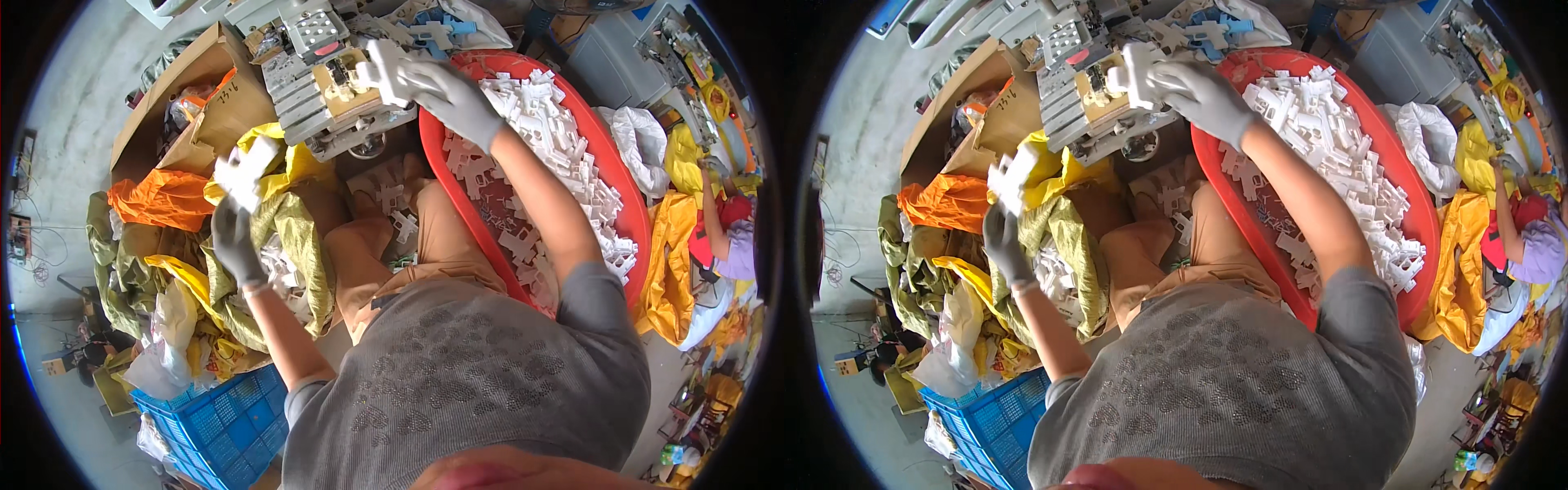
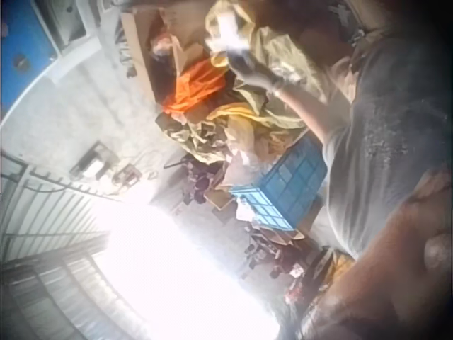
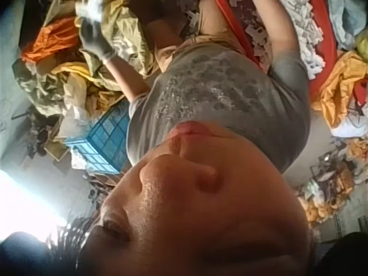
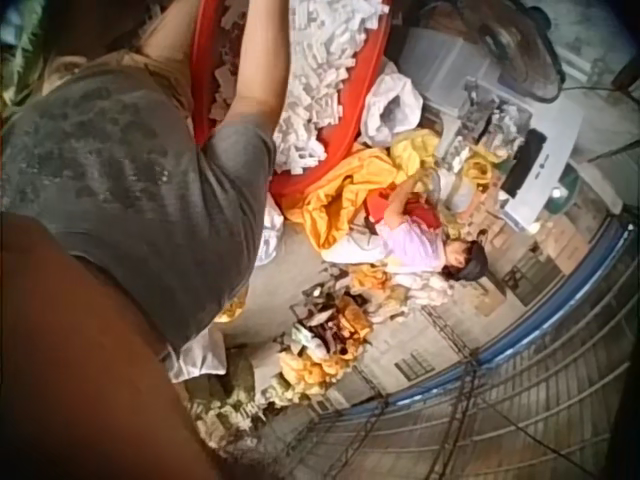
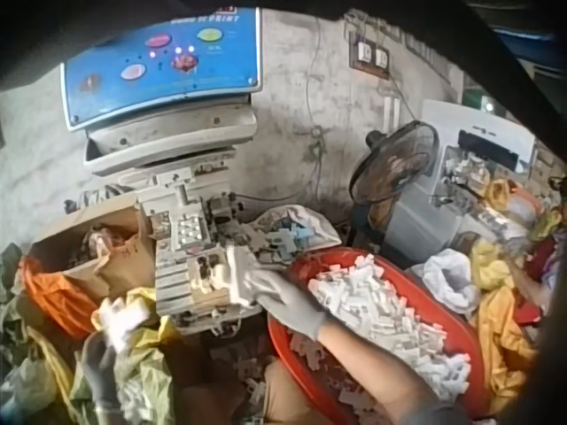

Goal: Sorting small white plastic components from a basin into bags and using a counting machine.

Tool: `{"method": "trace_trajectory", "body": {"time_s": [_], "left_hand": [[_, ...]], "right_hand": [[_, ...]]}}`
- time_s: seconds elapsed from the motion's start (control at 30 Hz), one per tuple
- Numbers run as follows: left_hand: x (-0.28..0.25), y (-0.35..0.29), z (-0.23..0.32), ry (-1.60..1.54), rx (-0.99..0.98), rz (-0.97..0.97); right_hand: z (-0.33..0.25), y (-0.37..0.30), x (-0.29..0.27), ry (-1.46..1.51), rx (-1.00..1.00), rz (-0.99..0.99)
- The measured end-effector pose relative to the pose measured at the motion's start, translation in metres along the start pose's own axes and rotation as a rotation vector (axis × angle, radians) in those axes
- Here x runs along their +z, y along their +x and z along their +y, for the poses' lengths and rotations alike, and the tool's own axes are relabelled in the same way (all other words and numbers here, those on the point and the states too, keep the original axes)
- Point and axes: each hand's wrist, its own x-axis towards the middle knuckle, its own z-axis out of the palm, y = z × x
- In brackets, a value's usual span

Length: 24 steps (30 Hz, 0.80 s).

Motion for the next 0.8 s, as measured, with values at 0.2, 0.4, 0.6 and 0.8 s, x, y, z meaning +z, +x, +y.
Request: {"method": "trace_trajectory", "body": {"time_s": [0.2, 0.4, 0.6, 0.8], "left_hand": [[-0.116, -0.071, -0.095, 0.391, -0.223, 0.163], [-0.088, -0.101, -0.114, 0.529, -0.343, -0.160], [-0.043, -0.104, -0.133, 0.265, -0.222, -0.648], [-0.031, -0.083, -0.116, 0.478, -0.191, -0.857]], "right_hand": [[0.015, 0.054, 0.036, -0.261, -0.234, -0.142], [0.018, 0.057, 0.021, -0.443, -0.352, -0.335], [0.059, -0.025, -0.016, 0.022, 0.028, -0.073], [0.142, -0.300, -0.058, -0.565, 0.781, -0.618]]}}
